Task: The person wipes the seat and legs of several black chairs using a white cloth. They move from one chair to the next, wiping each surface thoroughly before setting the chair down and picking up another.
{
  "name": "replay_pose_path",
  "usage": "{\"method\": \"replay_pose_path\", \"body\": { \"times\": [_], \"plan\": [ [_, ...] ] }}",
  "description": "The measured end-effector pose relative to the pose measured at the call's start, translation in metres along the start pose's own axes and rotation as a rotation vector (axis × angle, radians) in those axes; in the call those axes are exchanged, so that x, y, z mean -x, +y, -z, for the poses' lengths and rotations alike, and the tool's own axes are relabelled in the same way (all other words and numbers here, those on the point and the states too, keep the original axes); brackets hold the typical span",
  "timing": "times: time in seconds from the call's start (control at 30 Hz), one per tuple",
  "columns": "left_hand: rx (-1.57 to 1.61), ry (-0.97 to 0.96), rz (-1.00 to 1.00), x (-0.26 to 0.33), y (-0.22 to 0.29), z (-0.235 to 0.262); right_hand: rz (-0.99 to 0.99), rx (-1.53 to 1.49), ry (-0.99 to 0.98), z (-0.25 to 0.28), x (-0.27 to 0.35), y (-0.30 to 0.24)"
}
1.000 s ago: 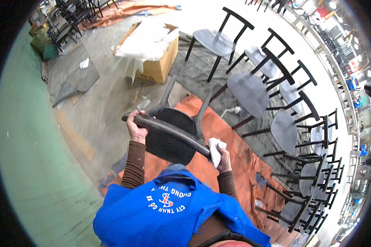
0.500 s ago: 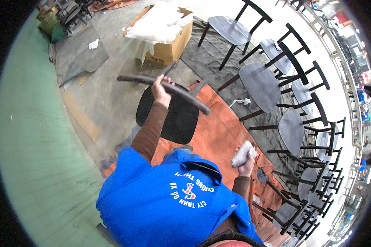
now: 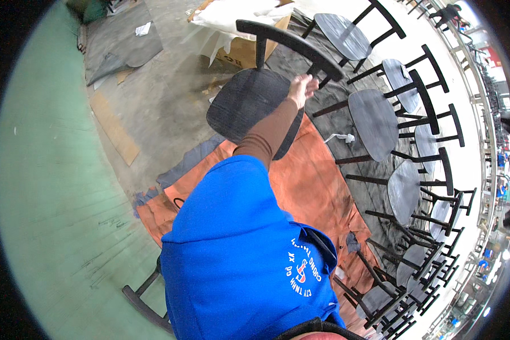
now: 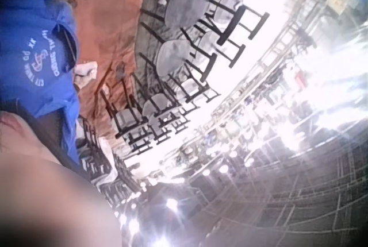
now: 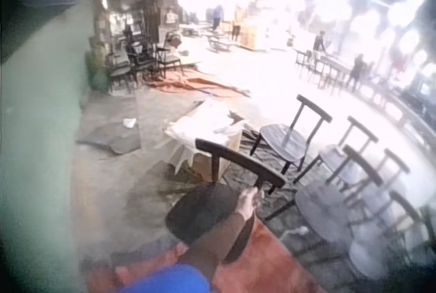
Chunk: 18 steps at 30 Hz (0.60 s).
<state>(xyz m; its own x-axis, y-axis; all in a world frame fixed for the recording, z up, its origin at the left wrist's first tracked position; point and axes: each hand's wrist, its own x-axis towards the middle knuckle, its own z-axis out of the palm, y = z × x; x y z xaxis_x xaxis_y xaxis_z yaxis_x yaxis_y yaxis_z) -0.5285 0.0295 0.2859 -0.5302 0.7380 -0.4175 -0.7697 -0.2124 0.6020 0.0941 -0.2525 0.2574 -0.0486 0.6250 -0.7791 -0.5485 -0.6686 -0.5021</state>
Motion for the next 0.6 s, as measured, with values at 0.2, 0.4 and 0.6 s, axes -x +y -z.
{"method": "replay_pose_path", "body": {
  "times": [0.2,0.4,0.6],
  "plan": [
    [-0.517,-0.184,0.327,0.062,-0.148,0.141,-0.014,-0.026,-0.028,0.002,0.008,0.003],
    [-1.867,-0.326,0.643,0.211,-0.174,0.300,0.015,0.141,-0.043,-0.022,0.000,-0.020],
    [-1.900,-0.003,0.630,0.237,-0.120,0.322,0.099,0.282,-0.117,-0.071,-0.011,-0.051]
  ]
}}
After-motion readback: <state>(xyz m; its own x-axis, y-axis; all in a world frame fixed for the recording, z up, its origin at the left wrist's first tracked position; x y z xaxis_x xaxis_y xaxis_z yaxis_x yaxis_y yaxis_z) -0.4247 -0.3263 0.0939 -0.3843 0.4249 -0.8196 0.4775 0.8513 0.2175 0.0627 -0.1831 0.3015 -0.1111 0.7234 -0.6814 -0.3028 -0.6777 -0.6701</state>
